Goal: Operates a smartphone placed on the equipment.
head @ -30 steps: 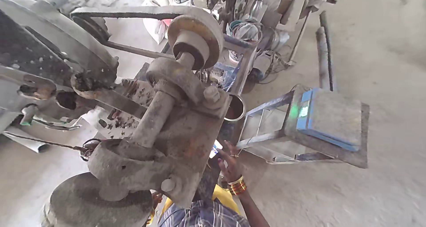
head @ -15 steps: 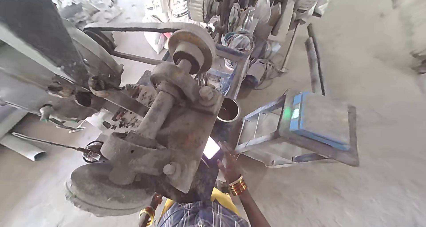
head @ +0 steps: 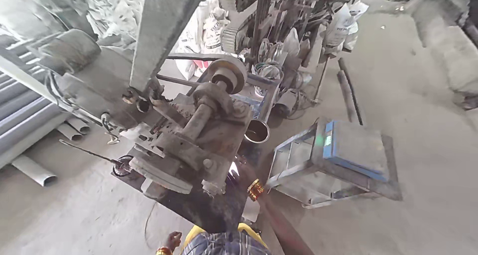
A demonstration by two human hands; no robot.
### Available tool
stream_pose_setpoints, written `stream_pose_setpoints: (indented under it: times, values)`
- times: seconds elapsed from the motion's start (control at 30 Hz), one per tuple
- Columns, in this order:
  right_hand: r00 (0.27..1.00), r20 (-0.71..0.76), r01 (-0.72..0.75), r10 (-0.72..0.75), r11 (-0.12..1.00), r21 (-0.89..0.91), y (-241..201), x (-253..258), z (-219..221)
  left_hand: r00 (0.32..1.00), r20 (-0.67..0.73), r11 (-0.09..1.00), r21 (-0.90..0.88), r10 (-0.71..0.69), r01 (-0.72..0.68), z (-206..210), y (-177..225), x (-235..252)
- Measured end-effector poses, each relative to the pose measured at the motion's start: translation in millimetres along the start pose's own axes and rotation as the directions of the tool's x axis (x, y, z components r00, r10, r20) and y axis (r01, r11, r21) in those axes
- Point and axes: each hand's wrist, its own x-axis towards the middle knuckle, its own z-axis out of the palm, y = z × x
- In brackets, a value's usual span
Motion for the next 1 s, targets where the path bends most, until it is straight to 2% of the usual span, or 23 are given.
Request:
stream_pose_setpoints:
  times: [0.1, 0.17, 0.27, 0.5, 0.63, 0.77, 1.0]
  values:
    - [1.0, -0.018, -0.002, 0.002, 1.0, 0.013, 14.0, -8.8, 9.9, 0.997, 0.012, 0.997, 0.005, 0.078, -0.078, 4.1, -62.9, 65.2]
    - [0.996, -0.09, 0.026, -0.023, 0.999, 0.027, 26.2, -20.6, 20.3, 0.997, 0.004, 0.997, 0.006, 0.073, -0.073, 7.9, -75.7, 71.5]
    - [0.993, -0.115, -0.023, 0.026, 0.999, 0.023, 35.4, -43.2, 26.1, 0.998, 0.027, 0.995, 0.08, 0.053, -0.055, 7.0, -79.3, 70.9]
    - [0.924, -0.381, 0.025, 0.017, 0.994, 0.105, 55.9, -99.3, 44.3, 0.996, 0.038, 0.995, 0.06, 0.077, -0.079, 0.7, -78.9, 80.7]
    - [0.904, -0.391, -0.085, 0.171, 0.97, 0.227, 58.9, -129.4, 51.9, 0.997, 0.043, 0.996, 0.048, 0.07, -0.072, -2.1, -71.5, 79.4]
    - [0.87, -0.425, -0.135, 0.251, 0.949, 0.284, 62.9, -147.8, 63.8, 0.995, 0.057, 0.996, 0.043, 0.076, -0.079, -4.0, -68.5, 74.5]
    - [0.868, -0.438, -0.118, 0.235, 0.953, 0.278, 58.1, -155.5, 76.5, 0.993, 0.063, 0.99, 0.088, 0.103, -0.108, -8.1, -85.8, 84.6]
